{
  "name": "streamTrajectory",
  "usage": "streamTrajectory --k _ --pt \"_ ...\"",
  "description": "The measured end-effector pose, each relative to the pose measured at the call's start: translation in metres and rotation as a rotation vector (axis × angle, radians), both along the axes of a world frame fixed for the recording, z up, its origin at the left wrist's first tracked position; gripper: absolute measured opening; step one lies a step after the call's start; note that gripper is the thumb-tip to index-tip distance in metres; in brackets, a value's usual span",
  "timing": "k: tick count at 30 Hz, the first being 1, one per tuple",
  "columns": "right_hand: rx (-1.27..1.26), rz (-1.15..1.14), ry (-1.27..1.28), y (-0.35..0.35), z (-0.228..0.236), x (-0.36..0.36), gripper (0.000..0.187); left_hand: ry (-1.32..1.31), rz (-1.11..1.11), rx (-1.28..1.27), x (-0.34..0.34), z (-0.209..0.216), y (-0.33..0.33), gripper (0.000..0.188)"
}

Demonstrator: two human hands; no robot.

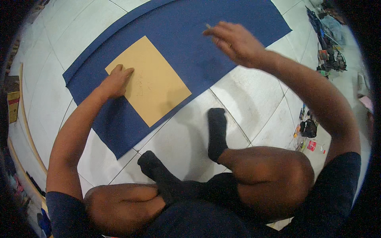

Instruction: The person spreads a blue fabric on the floor, places a cardboard template on top of it, and traces the outline of the template onto the fabric using a pencil.

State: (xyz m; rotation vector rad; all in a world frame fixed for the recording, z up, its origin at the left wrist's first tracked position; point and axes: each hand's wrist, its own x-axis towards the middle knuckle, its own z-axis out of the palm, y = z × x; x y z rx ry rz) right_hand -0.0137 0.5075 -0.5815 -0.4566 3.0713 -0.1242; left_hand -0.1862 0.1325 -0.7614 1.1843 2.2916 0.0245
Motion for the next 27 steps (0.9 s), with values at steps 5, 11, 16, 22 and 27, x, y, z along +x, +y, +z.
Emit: streamTrajectory --k 5,11,16,22,27 --pt "-0.374 -0.165 0.223 -0.003 -0.018 -0.032 0.030 0.000 0.190 0.005 0.020 0.000 0.014 0.094" --pt "-0.865 -0.438 -0.029 -0.102 -0.144 -0.110 0.036 -0.004 0.338 0.000 0.039 0.013 0.034 0.111" --pt "-1.178 -0.305 -0.261 -0.222 -0.192 -0.167 0.027 0.061 0.408 -0.056 0.044 0.000 0.032 0.116" --pt "-1.020 -0.192 -0.257 -0.250 -0.206 -0.191 0.026 0.037 0.362 -0.094 0.042 -0.013 0.030 0.105" --pt "-1.010 -0.206 -0.235 -0.245 -0.210 -0.194 0.023 0.094 0.397 -0.089 0.044 -0.009 0.034 0.106"
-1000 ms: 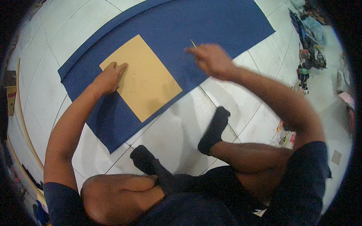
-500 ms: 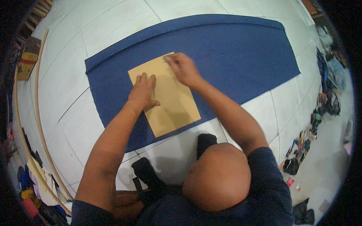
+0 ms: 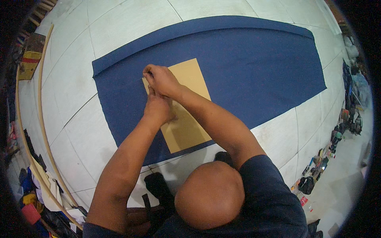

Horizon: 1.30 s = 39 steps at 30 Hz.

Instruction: The person spreads a blue fabric on the floor, places a cardboard template on top of it, and traces the outline of the template onto the fabric using a pencil.

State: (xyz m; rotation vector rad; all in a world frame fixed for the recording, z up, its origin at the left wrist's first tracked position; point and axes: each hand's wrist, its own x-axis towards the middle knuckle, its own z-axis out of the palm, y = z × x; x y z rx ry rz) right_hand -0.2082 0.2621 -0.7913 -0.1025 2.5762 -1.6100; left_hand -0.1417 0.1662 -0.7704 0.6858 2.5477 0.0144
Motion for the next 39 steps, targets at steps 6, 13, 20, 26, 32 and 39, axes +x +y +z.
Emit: streamTrajectory --k 6,13,20,26,32,39 --pt "0.024 0.015 -0.002 0.000 -0.001 -0.002 0.021 -0.056 -0.001 -0.040 -0.004 0.002 0.002 0.109" --pt "0.179 0.061 0.092 0.008 0.004 -0.003 0.023 -0.087 0.037 0.038 -0.008 -0.004 0.000 0.118" --pt "0.323 -0.154 0.072 0.089 0.005 0.009 0.021 -0.117 0.070 0.011 -0.009 0.019 0.005 0.129" --pt "0.324 -0.298 0.079 0.126 0.003 0.013 0.022 -0.125 0.037 -0.068 -0.012 0.029 0.016 0.130" --pt "0.222 -0.417 0.032 0.135 -0.005 0.016 0.022 -0.151 0.051 -0.080 -0.013 0.031 0.019 0.132" --pt "0.145 -0.481 -0.008 0.134 -0.011 0.017 0.022 -0.152 0.053 -0.087 -0.013 0.034 0.021 0.132"
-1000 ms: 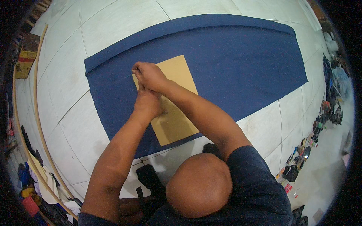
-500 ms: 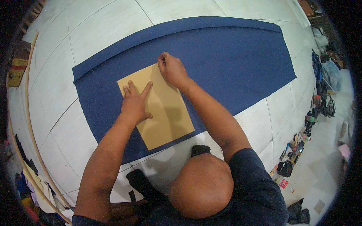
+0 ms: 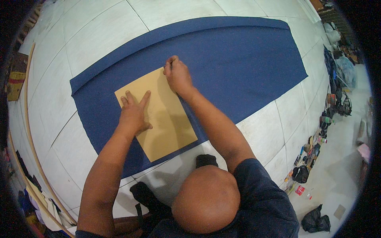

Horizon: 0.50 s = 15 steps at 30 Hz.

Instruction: The person spreads a blue fabric on the floor, places a cardboard template on top of it, and traces the outline of the template onto the fabric using a pencil.

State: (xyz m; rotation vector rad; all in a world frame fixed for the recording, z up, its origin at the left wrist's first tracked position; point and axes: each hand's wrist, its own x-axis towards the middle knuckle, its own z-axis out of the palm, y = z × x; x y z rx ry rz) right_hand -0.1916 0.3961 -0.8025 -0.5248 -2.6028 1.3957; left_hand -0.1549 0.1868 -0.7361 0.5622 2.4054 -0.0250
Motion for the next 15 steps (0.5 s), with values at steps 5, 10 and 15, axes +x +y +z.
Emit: streamTrajectory --k 5,10,15 --pt "0.163 0.078 0.036 0.000 0.000 0.004 0.018 0.011 -0.017 -0.005 0.001 -0.004 0.000 0.134" --pt "0.473 0.283 0.096 -0.003 0.010 0.023 0.014 0.045 -0.037 -0.036 0.001 -0.006 0.001 0.131" --pt "0.507 0.404 0.016 0.003 0.022 0.082 0.014 0.030 -0.030 -0.037 0.001 -0.002 0.002 0.130"
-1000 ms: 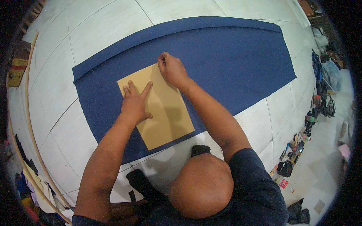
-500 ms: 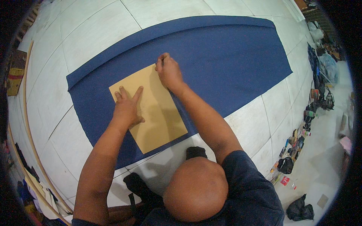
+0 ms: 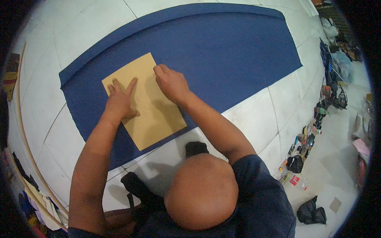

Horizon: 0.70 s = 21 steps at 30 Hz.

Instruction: The person spreads a blue fabric on the floor, places a cardboard template on top of it, and traces the outline of the template onto the fabric using a pencil.

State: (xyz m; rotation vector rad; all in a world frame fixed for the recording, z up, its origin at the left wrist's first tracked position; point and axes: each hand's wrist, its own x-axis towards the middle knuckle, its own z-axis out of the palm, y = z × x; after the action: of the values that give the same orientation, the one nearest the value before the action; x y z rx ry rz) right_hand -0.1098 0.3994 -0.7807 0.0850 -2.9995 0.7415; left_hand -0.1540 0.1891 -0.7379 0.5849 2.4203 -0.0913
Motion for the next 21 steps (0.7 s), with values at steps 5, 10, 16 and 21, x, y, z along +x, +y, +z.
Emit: streamTrajectory --k 5,10,16,21 --pt "0.019 0.017 -0.122 0.008 0.006 0.085 0.016 -0.008 0.004 -0.022 0.000 0.001 0.001 0.130" --pt "-0.058 -0.003 -0.189 0.008 0.024 0.166 0.023 -0.018 0.023 -0.035 -0.002 0.000 0.005 0.135" --pt "-0.073 -0.016 -0.122 0.012 0.010 0.224 0.024 0.000 0.023 -0.045 -0.001 -0.008 0.002 0.137" --pt "-0.117 -0.034 -0.190 0.011 0.019 0.223 0.024 0.006 0.014 -0.038 -0.002 -0.008 0.001 0.137"
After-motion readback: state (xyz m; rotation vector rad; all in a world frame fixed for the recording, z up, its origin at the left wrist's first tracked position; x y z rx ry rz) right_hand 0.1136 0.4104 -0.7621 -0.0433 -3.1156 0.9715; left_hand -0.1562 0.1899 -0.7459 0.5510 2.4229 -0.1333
